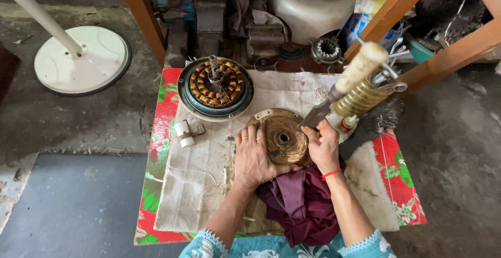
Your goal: The person uses a metal scraper to remove residue from a circular metal part on a workbench. They repeatedly scrape the surface, rotate the part, and wipe it with a cloth. A second motor component is visible nearby.
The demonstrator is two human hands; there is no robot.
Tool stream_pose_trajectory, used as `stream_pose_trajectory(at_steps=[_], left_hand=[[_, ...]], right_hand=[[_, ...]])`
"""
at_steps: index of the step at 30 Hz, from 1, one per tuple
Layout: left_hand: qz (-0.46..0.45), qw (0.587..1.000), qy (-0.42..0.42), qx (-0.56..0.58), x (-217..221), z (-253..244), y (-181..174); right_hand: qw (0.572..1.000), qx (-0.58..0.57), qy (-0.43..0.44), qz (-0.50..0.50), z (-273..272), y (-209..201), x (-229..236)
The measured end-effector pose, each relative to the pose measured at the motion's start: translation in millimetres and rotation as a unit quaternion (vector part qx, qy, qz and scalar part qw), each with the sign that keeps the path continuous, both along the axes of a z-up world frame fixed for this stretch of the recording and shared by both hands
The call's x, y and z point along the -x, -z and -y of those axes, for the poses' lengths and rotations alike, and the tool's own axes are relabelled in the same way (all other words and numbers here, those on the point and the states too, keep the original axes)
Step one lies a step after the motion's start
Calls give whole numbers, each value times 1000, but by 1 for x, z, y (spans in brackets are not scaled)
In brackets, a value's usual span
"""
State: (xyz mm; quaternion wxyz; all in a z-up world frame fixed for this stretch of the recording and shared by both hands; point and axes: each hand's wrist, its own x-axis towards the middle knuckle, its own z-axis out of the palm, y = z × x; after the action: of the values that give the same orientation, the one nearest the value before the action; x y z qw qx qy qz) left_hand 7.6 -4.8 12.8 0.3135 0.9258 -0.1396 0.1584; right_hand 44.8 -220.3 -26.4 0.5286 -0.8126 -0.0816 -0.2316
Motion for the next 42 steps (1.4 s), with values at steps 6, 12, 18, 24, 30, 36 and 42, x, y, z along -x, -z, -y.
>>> stream_pose_trajectory(at_steps=[6,12,18,24,30,36,42], left_hand=[[7,1000,-2,7,0,1,1],[15,1000,4,15,-1,3,5],[28,999,-3,23,0,4,3],[30,999,-2,22,0,4,6],[-1,1000,-6,1,-2,3,4],[6,1000,-3,8,0,3,1],[25,1000,-4,8,0,3,4]], right_hand=[[999,0,25,-45,7,8,30],[997,36,51,-47,3,14,-7],[997,55,52,-28,-3,-8,7],[988,98,108,-58,-3,-11,21],[999,20,-3,30,-5,-10,-10],[991,110,49,-65,6,-9,0],[982,158,76,-74,3,-10,2]])
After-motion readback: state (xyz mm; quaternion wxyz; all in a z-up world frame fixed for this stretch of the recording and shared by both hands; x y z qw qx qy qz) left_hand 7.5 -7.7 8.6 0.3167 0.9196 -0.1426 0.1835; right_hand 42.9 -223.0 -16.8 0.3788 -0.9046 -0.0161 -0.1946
